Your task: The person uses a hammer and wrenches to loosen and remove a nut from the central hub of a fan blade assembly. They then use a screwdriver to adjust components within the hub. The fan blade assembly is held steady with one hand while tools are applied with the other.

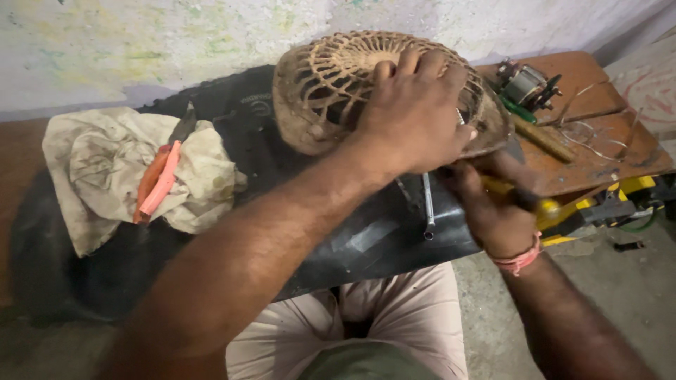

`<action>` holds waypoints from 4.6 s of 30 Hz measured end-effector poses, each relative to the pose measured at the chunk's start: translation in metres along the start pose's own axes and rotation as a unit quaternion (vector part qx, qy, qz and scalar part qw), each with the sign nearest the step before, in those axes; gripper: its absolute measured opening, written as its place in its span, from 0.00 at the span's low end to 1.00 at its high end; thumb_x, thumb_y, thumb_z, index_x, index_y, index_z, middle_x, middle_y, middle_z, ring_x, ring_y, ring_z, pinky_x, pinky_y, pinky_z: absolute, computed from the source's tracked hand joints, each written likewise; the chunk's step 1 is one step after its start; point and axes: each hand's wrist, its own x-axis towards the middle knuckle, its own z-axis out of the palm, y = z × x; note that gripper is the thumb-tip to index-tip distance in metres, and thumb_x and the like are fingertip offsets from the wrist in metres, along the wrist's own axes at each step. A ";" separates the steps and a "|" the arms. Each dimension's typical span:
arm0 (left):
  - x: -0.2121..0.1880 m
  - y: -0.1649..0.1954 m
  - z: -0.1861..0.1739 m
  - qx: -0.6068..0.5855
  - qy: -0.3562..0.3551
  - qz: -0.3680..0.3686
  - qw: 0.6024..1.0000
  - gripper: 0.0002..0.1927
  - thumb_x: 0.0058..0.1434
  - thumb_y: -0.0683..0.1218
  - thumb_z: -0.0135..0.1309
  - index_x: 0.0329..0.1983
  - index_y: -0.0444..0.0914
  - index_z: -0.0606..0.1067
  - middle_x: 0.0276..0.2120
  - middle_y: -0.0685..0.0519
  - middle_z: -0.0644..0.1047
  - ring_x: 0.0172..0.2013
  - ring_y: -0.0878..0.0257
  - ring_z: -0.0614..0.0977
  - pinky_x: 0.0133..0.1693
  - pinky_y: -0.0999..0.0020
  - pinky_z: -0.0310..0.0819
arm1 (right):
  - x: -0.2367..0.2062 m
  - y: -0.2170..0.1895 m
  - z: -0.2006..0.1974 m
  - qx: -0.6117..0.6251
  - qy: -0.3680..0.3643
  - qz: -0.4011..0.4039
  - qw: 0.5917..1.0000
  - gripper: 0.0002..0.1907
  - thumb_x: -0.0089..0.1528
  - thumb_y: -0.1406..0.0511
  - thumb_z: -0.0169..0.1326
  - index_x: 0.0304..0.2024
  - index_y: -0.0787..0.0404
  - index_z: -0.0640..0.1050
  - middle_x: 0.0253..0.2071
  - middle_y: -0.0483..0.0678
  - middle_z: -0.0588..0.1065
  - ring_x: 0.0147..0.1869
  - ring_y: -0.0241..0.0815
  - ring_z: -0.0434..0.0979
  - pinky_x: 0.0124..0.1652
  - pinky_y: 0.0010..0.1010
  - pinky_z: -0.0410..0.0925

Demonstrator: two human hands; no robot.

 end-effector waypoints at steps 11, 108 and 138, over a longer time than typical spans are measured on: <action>0.002 0.000 0.005 0.005 0.029 0.011 1.000 0.38 0.58 0.62 0.57 0.64 0.35 0.65 0.64 0.39 0.65 0.65 0.42 0.61 0.62 0.37 0.53 | -0.004 0.029 0.020 0.196 0.109 0.063 0.973 0.04 0.71 0.72 0.52 0.45 0.67 0.77 0.41 0.49 0.80 0.40 0.38 0.82 0.43 0.28 0.77; -0.209 -0.062 0.047 -0.069 0.433 0.102 0.893 0.12 0.61 0.41 0.54 0.47 0.32 0.77 0.48 0.43 0.78 0.48 0.49 0.79 0.55 0.49 0.70 | 0.020 0.108 0.032 -0.506 -0.152 0.043 0.848 0.24 0.59 0.58 0.60 0.50 0.66 0.69 0.37 0.67 0.77 0.40 0.68 0.79 0.40 0.55 0.72; -0.148 -0.062 0.155 -0.132 0.338 0.032 0.931 0.23 0.66 0.38 0.50 0.66 0.40 0.70 0.60 0.42 0.73 0.58 0.43 0.79 0.58 0.55 0.77 | -0.061 0.004 0.075 0.514 -0.146 0.227 0.814 0.11 0.63 0.77 0.54 0.48 0.65 0.75 0.44 0.48 0.75 0.45 0.37 0.77 0.45 0.27 0.71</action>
